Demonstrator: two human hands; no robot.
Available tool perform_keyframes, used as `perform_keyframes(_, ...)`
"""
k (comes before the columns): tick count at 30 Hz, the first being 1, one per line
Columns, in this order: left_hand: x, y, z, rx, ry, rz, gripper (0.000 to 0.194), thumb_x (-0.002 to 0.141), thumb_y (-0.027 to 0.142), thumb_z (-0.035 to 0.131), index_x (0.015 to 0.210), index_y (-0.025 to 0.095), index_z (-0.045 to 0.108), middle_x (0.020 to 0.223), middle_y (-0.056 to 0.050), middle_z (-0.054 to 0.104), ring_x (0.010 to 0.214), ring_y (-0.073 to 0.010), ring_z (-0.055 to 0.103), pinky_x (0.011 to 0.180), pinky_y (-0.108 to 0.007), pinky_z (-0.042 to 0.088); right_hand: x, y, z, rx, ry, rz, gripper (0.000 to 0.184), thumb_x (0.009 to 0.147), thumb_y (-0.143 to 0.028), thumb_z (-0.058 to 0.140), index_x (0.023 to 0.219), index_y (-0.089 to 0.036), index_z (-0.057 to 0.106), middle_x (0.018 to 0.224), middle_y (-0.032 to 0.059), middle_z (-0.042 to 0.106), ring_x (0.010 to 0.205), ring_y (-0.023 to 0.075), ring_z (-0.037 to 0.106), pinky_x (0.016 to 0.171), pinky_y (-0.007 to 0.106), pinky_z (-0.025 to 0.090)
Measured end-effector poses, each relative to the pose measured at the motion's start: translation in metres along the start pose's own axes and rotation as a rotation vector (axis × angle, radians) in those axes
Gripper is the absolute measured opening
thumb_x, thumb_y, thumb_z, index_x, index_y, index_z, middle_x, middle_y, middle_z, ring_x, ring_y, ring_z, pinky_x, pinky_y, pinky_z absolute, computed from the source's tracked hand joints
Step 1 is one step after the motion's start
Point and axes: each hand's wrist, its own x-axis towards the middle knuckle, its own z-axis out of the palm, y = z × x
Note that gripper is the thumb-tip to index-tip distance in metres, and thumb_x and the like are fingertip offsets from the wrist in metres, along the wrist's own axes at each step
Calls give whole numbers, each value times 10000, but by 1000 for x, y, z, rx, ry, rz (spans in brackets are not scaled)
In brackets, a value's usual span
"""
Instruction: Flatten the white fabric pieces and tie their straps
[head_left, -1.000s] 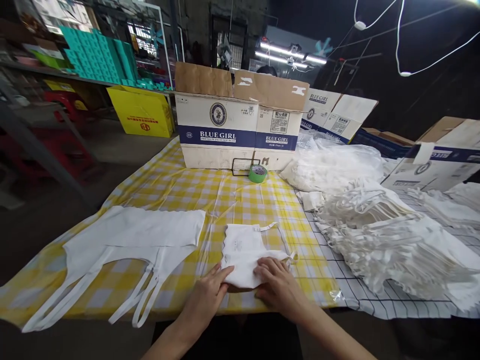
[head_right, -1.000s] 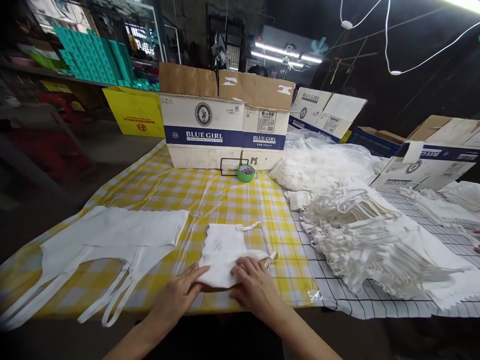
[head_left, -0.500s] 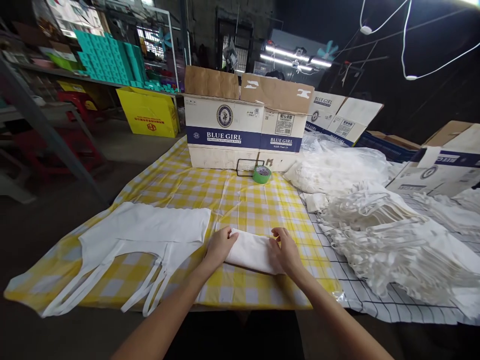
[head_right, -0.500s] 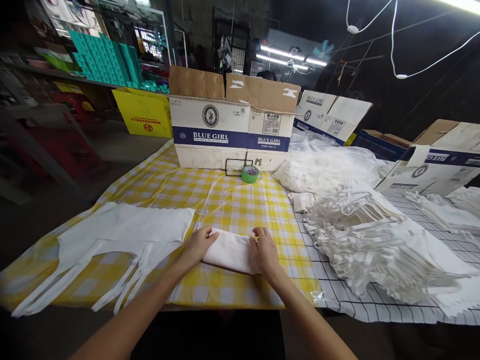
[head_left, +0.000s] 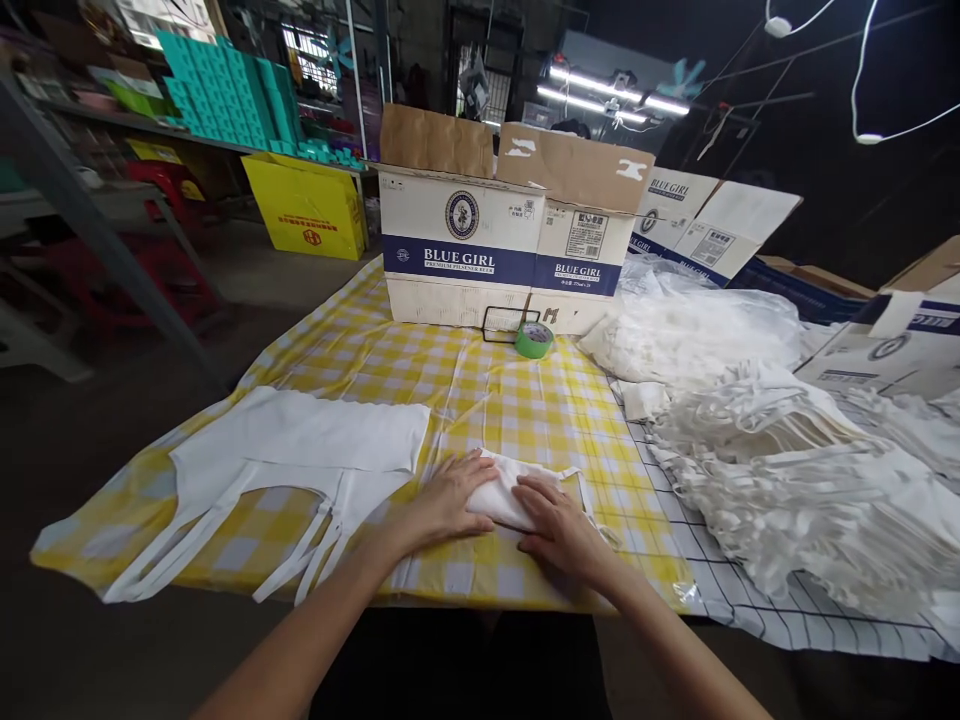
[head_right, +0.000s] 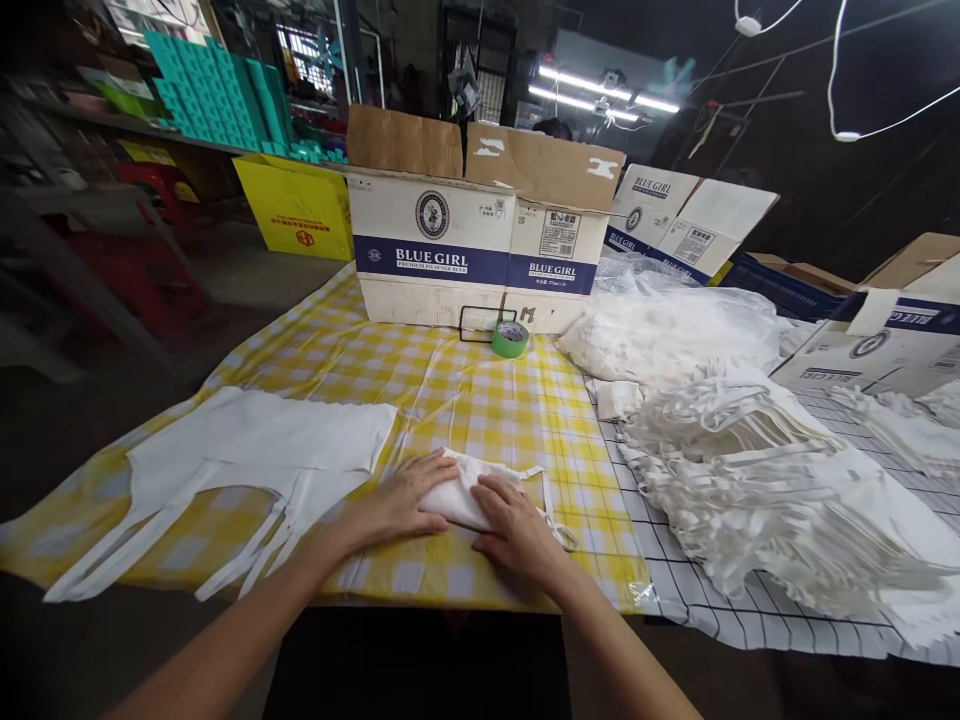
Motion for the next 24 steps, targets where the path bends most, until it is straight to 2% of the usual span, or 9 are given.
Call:
perform_keyframes(2,0,-2,4,13,14,-30,639,729,510,601,1294,259,437,1401,-48,394,1329,-246,255,1092,-420,182,1,3,-4,75,26,35,577,761,-362,634,1281,-218,428,1329,96,425,1231,255,377,1004,409,342)
perform_keyframes(5,3,-3,9,10,24,-38,660,720,515,608,1295,239,438,1403,-61,391,1330,-237,257,1087,-398,210,4,3,-6,134,57,68,484,795,-406,590,1229,-224,478,1259,95,471,1163,243,437,966,399,378)
perform_keyframes(8,5,-2,12,22,18,-27,630,713,461,636,1279,248,457,1413,-44,382,1334,-231,253,1097,-397,187,10,-2,-1,57,103,90,387,772,-351,625,1131,-237,536,1143,74,525,1072,237,471,916,397,399)
perform_keyframes(11,4,0,12,12,29,-40,515,751,410,613,1231,254,507,1408,-31,392,1329,-225,268,1099,-397,181,19,-6,8,-23,152,120,435,721,-287,671,1128,-243,525,1080,68,528,1017,237,473,876,389,400)
perform_keyframes(13,1,2,11,-18,43,-39,457,761,372,608,1199,262,534,1402,-21,401,1318,-222,292,1098,-394,188,28,-6,14,7,132,158,426,703,-267,674,1104,-234,532,1022,60,534,940,218,496,811,354,412)
perform_keyframes(15,-2,3,11,-75,92,-62,474,754,318,618,1214,266,518,1402,-23,397,1299,-217,325,1088,-381,220,35,-5,14,68,101,208,260,712,-236,644,962,-210,576,910,38,547,824,186,514,725,309,410)
perform_keyframes(17,-5,3,13,-160,192,-119,566,731,263,633,1270,261,460,1406,-40,382,1282,-213,351,1069,-363,265,41,-3,9,108,86,233,59,737,-216,600,784,-192,574,810,17,543,744,158,511,666,277,391)
perform_keyframes(20,-6,-1,16,-350,369,-231,702,685,249,676,1325,229,386,1394,-87,383,1260,-230,385,1049,-371,303,43,-4,-8,297,99,232,112,795,-283,552,738,-187,557,802,9,552,727,142,512,646,258,378)
perform_keyframes(24,3,2,21,-782,491,-359,815,595,307,762,1314,184,400,1369,-145,415,1232,-280,425,1032,-409,326,43,-15,-32,791,185,357,236,810,-433,536,779,-200,526,691,-25,535,595,116,467,547,237,347)
